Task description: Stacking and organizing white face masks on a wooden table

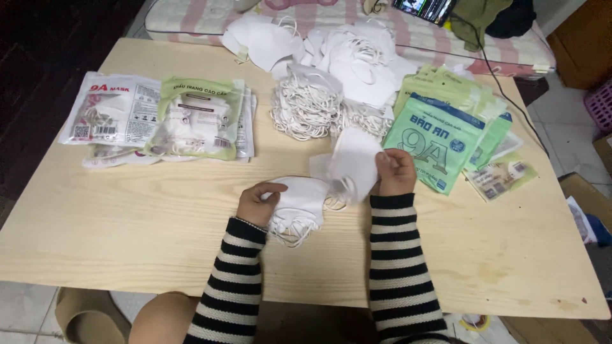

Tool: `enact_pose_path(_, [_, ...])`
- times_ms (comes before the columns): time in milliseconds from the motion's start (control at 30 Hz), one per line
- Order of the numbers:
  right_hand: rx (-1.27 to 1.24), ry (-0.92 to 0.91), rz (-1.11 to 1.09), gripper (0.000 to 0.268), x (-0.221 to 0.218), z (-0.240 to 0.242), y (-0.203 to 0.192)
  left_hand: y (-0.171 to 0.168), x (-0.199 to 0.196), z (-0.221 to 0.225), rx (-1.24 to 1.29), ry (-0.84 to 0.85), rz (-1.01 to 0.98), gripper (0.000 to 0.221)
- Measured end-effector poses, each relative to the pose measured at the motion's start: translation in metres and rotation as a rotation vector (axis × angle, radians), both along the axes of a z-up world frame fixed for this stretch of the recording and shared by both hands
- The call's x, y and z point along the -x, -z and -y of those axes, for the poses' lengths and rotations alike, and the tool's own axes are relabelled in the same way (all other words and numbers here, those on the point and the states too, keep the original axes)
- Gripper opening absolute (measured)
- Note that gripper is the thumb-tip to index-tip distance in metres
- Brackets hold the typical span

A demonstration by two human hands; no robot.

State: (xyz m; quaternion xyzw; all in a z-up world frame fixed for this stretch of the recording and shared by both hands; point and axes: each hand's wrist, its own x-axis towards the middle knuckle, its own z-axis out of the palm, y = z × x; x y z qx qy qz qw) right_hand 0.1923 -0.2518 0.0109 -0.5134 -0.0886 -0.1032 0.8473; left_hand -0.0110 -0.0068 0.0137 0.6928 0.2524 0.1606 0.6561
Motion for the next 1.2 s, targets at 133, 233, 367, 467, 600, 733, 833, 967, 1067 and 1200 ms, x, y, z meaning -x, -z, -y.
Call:
enact_pose_path(133, [0.121,-0.330,0.042,0.006,-0.001,-0.014,0.001,-0.022,-0.002,0.008,0.279,-0.001,0.109,0.021])
enact_pose_path(233, [0.285,-0.396,-0.041,0.022,0.030,-0.031,0.003,-0.043,0.003,0.019,0.585,-0.111,0.104,0.034])
enact_pose_path(367, [0.482,-0.469,-0.056,0.015,0.049,-0.049,-0.002,-0.065,0.009,0.020,0.593,-0.103,0.048,0.044])
enact_pose_path(467, [0.565,-0.463,-0.100,0.012,0.053,-0.055,0.002,-0.020,-0.003,0.008,0.549,-0.085,0.114,0.025])
enact_pose_path(600, [0.658,-0.151,0.198,0.015,0.058,-0.052,-0.035,0.021,-0.011,-0.007,0.449,-0.027,0.088,0.022])
enact_pose_path(733, [0.412,-0.159,0.085,0.015,0.033,-0.019,-0.027,0.007,-0.004,0.002,0.463,-0.052,0.112,0.026])
enact_pose_path(833, [0.478,-0.312,0.029,0.012,0.042,-0.027,-0.036,0.009,-0.006,0.000,0.474,-0.062,0.110,0.025])
enact_pose_path(967, [0.703,-0.406,-0.020,0.015,0.066,-0.047,-0.028,-0.013,0.004,0.003,0.450,-0.042,-0.019,0.048])
enact_pose_path(1067, [0.921,-0.369,-0.057,0.014,0.077,-0.055,-0.030,-0.031,0.001,0.019,0.448,-0.069,0.001,0.043])
enact_pose_path(1200, [0.870,0.027,0.121,0.014,0.068,-0.045,-0.021,0.005,-0.007,0.011,0.537,-0.097,0.107,0.024])
